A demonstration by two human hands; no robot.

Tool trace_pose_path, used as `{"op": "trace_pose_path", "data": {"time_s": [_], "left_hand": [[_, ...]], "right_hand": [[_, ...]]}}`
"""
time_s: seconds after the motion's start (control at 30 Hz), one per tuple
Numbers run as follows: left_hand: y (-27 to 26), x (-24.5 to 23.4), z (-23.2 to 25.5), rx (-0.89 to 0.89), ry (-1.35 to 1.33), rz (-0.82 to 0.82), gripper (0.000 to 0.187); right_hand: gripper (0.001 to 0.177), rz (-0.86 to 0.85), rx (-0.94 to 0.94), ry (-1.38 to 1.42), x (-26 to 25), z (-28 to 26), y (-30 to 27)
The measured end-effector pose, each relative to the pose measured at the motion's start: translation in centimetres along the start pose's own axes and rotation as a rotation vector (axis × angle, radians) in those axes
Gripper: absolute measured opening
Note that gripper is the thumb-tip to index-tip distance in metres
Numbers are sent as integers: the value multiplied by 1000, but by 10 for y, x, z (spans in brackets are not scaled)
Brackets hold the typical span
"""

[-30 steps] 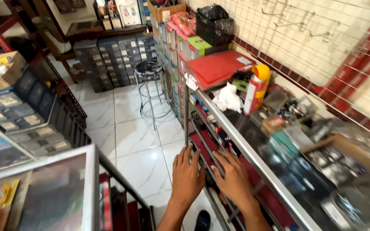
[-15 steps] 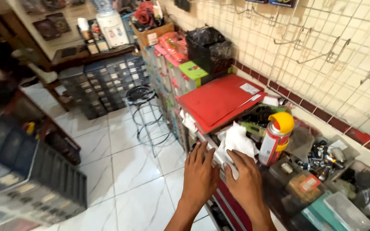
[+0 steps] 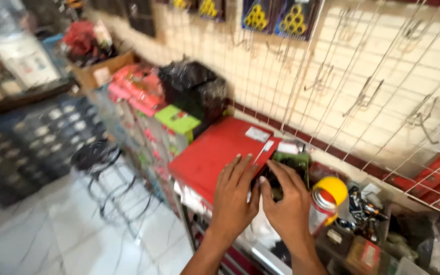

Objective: The person picks up several packaged motorcycle accessories from a glass counter, walks to a wall display rack to select more items, and then brings them back to the counter to group them together.

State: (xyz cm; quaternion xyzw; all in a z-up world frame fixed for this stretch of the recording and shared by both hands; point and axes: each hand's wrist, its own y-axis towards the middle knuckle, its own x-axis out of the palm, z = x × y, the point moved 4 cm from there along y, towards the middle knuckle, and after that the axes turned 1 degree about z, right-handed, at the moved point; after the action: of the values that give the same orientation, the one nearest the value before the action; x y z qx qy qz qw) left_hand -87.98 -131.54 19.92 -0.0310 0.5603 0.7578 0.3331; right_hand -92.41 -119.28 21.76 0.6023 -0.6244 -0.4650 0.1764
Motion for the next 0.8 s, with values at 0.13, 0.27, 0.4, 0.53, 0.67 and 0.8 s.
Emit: {"op": "trace_pose_path", "data": {"time_s": [0.13, 0.27, 0.4, 0.53, 0.67, 0.8], "left_hand": [[58, -18, -22, 172, -114, 20, 39], [128, -37, -36, 319, -187, 71, 36], [207, -40, -49, 446, -209, 162, 41], [273, -19, -58, 538, -25, 222, 72], [295, 5, -75, 540, 72, 243, 97], [303, 18, -81, 513, 67, 212, 102]], "right_hand": [[37, 136, -44, -136, 14, -30, 47], [32, 268, -123, -259, 24, -45, 107], [34, 302, -152, -391, 32, -30, 175], [54, 212, -133, -586, 56, 8, 246], [74, 97, 1, -651, 73, 43, 287], [74, 142, 188, -577, 75, 53, 304]]}}
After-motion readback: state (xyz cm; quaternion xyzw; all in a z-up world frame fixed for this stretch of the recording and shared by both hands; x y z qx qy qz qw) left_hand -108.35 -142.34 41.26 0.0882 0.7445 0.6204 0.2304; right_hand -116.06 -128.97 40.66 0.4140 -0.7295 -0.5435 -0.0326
